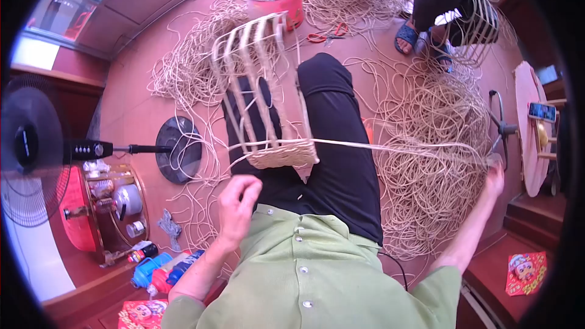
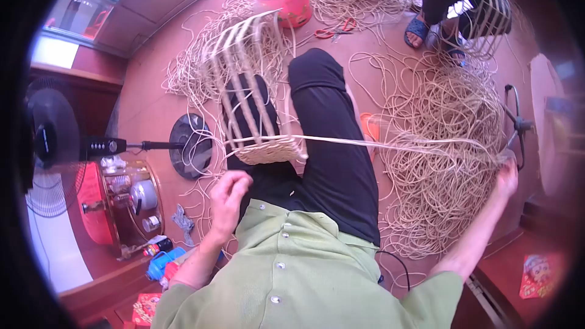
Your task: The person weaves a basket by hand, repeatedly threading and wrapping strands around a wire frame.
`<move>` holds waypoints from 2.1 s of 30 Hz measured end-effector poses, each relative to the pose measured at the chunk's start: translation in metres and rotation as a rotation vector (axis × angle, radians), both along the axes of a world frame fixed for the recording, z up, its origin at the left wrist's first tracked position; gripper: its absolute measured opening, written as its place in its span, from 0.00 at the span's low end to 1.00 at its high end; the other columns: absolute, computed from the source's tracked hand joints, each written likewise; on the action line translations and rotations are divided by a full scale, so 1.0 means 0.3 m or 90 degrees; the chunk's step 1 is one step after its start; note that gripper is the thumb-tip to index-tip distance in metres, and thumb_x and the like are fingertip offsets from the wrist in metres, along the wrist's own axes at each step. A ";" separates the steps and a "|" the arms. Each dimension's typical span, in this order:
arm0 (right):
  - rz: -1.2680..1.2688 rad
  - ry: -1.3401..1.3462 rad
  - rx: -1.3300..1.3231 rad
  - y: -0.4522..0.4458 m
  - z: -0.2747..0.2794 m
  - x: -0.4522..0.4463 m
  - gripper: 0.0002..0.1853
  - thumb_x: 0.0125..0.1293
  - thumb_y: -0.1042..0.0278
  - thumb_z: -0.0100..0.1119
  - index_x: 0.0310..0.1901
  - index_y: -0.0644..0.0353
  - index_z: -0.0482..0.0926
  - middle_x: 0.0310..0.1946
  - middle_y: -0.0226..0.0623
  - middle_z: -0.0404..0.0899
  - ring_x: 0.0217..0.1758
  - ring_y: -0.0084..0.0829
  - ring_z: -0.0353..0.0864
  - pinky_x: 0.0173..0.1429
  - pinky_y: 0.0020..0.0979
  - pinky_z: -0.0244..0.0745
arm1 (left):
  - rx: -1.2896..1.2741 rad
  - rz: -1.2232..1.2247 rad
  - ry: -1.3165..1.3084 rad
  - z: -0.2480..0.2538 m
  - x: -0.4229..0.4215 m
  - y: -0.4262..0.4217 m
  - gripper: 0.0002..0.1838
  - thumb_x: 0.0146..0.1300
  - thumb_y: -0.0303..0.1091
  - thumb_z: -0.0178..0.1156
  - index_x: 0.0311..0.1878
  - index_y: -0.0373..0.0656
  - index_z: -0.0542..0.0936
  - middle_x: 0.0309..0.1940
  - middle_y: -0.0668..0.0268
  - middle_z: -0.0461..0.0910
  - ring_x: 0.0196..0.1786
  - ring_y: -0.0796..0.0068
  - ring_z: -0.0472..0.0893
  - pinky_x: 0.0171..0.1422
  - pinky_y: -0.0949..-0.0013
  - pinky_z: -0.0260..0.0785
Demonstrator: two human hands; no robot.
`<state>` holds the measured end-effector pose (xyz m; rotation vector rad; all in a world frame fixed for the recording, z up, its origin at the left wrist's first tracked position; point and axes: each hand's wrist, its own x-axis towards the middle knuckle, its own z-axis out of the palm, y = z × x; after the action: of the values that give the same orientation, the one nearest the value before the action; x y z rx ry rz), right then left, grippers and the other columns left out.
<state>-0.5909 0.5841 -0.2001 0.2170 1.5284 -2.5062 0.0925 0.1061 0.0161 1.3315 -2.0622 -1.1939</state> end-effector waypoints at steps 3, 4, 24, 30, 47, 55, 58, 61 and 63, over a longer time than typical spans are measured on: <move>-0.088 0.130 0.212 -0.250 0.195 0.196 0.12 0.75 0.75 0.53 0.56 0.72 0.74 0.43 0.45 0.84 0.36 0.27 0.84 0.38 0.22 0.83 | 0.044 0.101 0.182 -0.050 -0.030 -0.061 0.13 0.76 0.34 0.54 0.53 0.35 0.78 0.46 0.66 0.80 0.50 0.78 0.77 0.57 0.71 0.70; 0.084 0.135 0.239 -0.594 0.384 0.421 0.14 0.78 0.68 0.51 0.59 0.65 0.73 0.35 0.34 0.80 0.25 0.17 0.74 0.28 0.15 0.72 | 0.109 0.117 0.271 -0.055 -0.064 -0.084 0.14 0.77 0.36 0.54 0.54 0.35 0.78 0.49 0.64 0.80 0.53 0.76 0.77 0.60 0.69 0.69; 0.432 0.519 0.559 -1.017 0.459 1.004 0.20 0.70 0.60 0.61 0.61 0.54 0.79 0.41 0.37 0.82 0.42 0.27 0.80 0.48 0.34 0.73 | 0.358 0.216 0.587 -0.150 -0.226 -0.181 0.08 0.70 0.37 0.65 0.41 0.42 0.83 0.34 0.71 0.84 0.36 0.81 0.81 0.48 0.73 0.73; 0.480 0.176 0.678 -1.069 0.538 0.982 0.12 0.73 0.58 0.60 0.40 0.59 0.84 0.22 0.23 0.65 0.26 0.16 0.61 0.31 0.26 0.59 | 0.379 0.212 0.624 -0.168 -0.164 -0.159 0.07 0.71 0.36 0.64 0.43 0.43 0.83 0.37 0.69 0.85 0.40 0.79 0.82 0.51 0.71 0.74; 0.713 0.362 0.331 -1.182 0.649 1.203 0.13 0.71 0.59 0.64 0.33 0.59 0.81 0.25 0.19 0.74 0.25 0.21 0.70 0.32 0.22 0.66 | 0.417 0.247 0.641 -0.131 -0.184 -0.158 0.10 0.66 0.30 0.69 0.41 0.50 0.75 0.32 0.73 0.82 0.33 0.83 0.79 0.42 0.77 0.68; 0.296 0.338 1.097 -0.588 0.282 0.664 0.24 0.62 0.51 0.71 0.53 0.60 0.82 0.48 0.42 0.87 0.48 0.32 0.85 0.51 0.38 0.77 | 0.286 0.225 0.569 -0.124 -0.150 -0.140 0.03 0.73 0.28 0.61 0.47 0.44 0.78 0.41 0.70 0.83 0.40 0.87 0.79 0.46 0.81 0.70; 0.359 0.369 0.689 -1.075 0.523 1.021 0.23 0.68 0.61 0.66 0.64 0.51 0.78 0.42 0.31 0.85 0.36 0.24 0.80 0.39 0.29 0.76 | -0.152 0.182 0.347 -0.082 -0.160 -0.128 0.11 0.70 0.28 0.62 0.54 0.40 0.78 0.53 0.61 0.80 0.55 0.70 0.79 0.64 0.67 0.69; 0.584 0.463 0.475 -1.287 0.663 1.257 0.19 0.67 0.62 0.67 0.58 0.52 0.81 0.29 0.29 0.83 0.26 0.20 0.77 0.32 0.30 0.73 | -0.430 -0.003 0.084 -0.015 -0.162 -0.125 0.22 0.62 0.27 0.66 0.60 0.38 0.78 0.58 0.58 0.76 0.61 0.60 0.75 0.69 0.59 0.64; 0.633 0.705 0.531 -1.338 0.702 1.327 0.17 0.65 0.60 0.69 0.54 0.52 0.83 0.25 0.32 0.82 0.25 0.24 0.79 0.32 0.32 0.73 | -0.417 0.002 -0.020 -0.021 -0.217 -0.097 0.25 0.59 0.34 0.69 0.60 0.42 0.78 0.57 0.60 0.74 0.62 0.57 0.73 0.71 0.53 0.58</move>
<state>-0.1928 0.1828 0.0107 -1.5912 2.0962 -1.0280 0.0275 0.0769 0.0099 1.0280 -2.1906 -0.4160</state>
